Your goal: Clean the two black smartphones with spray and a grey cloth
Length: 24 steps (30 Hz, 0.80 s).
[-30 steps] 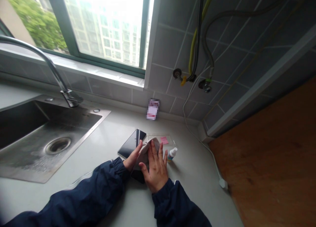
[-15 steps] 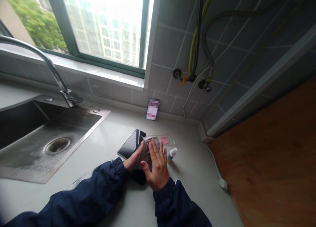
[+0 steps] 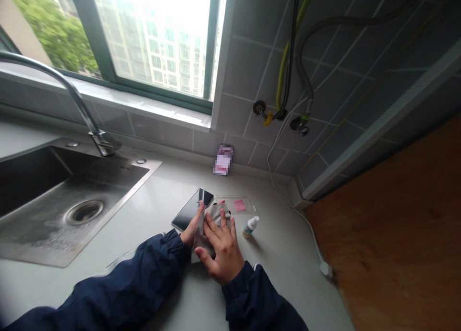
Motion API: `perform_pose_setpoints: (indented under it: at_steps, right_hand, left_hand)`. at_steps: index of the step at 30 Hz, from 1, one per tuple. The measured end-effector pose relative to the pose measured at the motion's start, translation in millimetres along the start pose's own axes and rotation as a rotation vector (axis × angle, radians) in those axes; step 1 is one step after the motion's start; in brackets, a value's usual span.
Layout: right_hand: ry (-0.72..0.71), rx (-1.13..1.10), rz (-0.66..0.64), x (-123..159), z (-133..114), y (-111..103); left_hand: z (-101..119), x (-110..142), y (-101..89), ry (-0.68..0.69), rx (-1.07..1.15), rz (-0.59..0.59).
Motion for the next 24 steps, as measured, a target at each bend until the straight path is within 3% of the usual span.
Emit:
perform_pose_setpoints:
  at_steps: [6, 11, 18, 24]
  right_hand:
    - [-0.097, -0.064, -0.065, 0.7, -11.6, -0.1]
    - [-0.169, -0.112, -0.037, 1.6, -22.1, -11.7]
    - [-0.198, -0.046, 0.007, 3.0, -21.0, -11.2]
    - [-0.06, 0.074, 0.029, 2.1, -4.0, -0.7]
  left_hand:
    - [10.6, -5.8, -15.8, 0.08, 0.045, 0.062]
    - [12.0, -8.7, -28.6, 0.124, 0.088, 0.103]
    - [11.8, -9.2, -26.5, 0.107, 0.094, 0.082]
    - [23.1, -4.0, -12.5, 0.135, 0.07, 0.04]
Point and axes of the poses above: each hand's wrist, its own x-axis away from the middle knuckle, its own y-axis out of the palm, z = x × y, the point moved 7 cm from there along -x, towards the middle knuckle, and after that the axes turned 4 degrees about z, right-handed, at the moved point
